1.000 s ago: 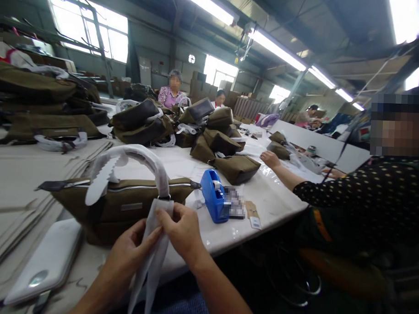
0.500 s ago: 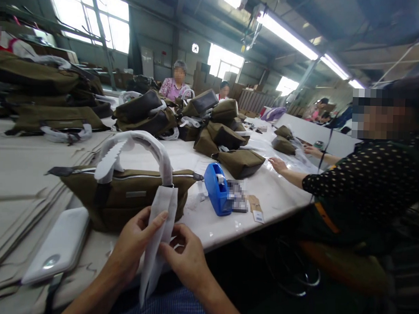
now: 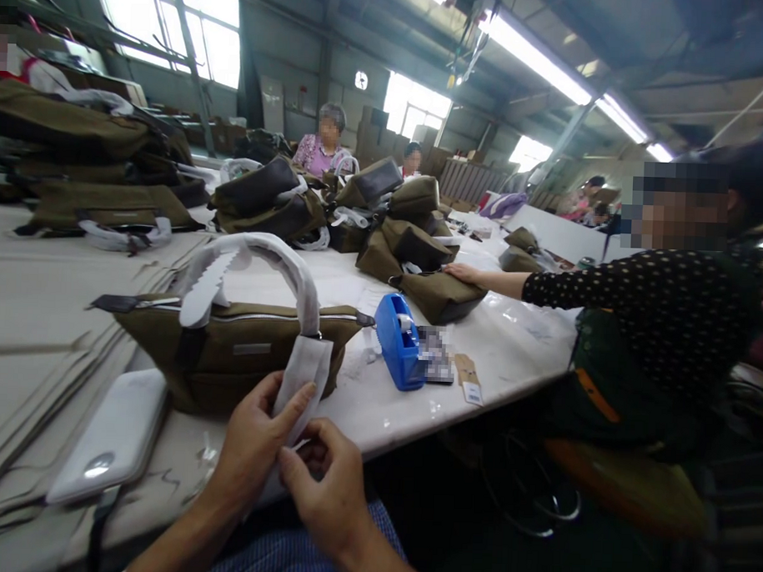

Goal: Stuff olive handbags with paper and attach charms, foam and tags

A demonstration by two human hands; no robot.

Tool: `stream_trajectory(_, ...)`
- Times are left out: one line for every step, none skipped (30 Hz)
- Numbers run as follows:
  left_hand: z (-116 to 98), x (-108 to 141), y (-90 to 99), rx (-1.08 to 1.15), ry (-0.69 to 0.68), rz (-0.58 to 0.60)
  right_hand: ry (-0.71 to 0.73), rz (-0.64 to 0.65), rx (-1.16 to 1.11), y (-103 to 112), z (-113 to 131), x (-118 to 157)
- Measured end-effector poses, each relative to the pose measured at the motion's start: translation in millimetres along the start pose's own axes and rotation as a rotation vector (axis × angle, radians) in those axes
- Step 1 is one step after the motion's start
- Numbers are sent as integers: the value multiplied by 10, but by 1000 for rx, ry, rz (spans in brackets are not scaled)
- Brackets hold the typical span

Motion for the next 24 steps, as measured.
stream_trajectory(-16, -5, 11, 8, 10, 16, -14, -11, 1, 6, -7, -18)
stream_trajectory(-32, -8, 31, 23, 31, 45, -40, -12, -9, 10, -18, -40)
stream_trajectory(-43, -9, 66, 46, 63, 83, -75, 2, -30, 13, -31, -62)
stream_trajectory(-44, -6, 114, 73, 104, 125, -114, 23, -61, 14, -44, -83)
stream_trajectory(-31, 1, 177, 98, 151, 163, -152, 44, -95, 16, -56, -101)
stream_trajectory(-3, 12, 250, 114, 200, 188, -183, 57, -128, 18, -66, -116)
stream_trajectory(43, 28, 327, 116, 244, 201, -206, 64, -155, 18, -75, -127)
stream_trajectory(103, 49, 403, 104, 279, 198, -220, 68, -173, 15, -83, -135)
stream_trajectory(172, 75, 469, 83, 303, 194, -231, 71, -184, 7, -91, -138)
stream_trajectory(242, 107, 517, 58, 314, 207, -239, 72, -187, -5, -98, -138)
stream_trajectory(308, 143, 548, 34, 306, 220, -242, 74, -183, -20, -102, -134)
stream_trajectory(362, 180, 565, 8, 280, 226, -241, 76, -170, -34, -99, -128)
stream_trajectory(404, 215, 572, -18, 247, 217, -233, 78, -145, -41, -87, -124)
stream_trajectory(432, 246, 574, -46, 215, 195, -210, 86, -102, -38, -63, -124)
stream_trajectory(449, 270, 574, -74, 189, 165, -168, 101, -44, -16, -23, -134)
stream_trajectory(458, 282, 578, -106, 172, 131, -98, 116, 28, 31, 35, -159)
stream_trajectory(462, 284, 584, -141, 164, 107, -1, 124, 108, 108, 111, -205)
stream_trajectory(465, 275, 590, -179, 164, 106, 124, 105, 194, 221, 205, -275)
stream_trajectory(467, 256, 598, -216, 161, 111, 264, 50, 282, 369, 310, -369)
stream_trajectory(467, 232, 608, -251, 155, 113, 403, -40, 368, 546, 419, -487)
stream_trajectory(467, 205, 617, -282, 148, 111, 528, -185, 454, 749, 525, -623)
stream_trajectory(467, 181, 622, -303, 144, 108, 598, -343, 539, 959, 612, -774)
stream_trajectory(466, 162, 621, -316, 142, 103, 601, -467, 601, 1160, 672, -933)
stream_trajectory(465, 149, 617, -323, 142, 100, 539, -538, 637, 1340, 698, -1095)
Point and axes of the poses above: each hand's wrist, its own x-axis away from the middle knuckle, its own y-axis out of the back of the hand, z = x × y, the point moved 2 cm from there along -x, towards the middle knuckle, and after that the axes turned 14 degrees about -z, right-handed, at the moved point
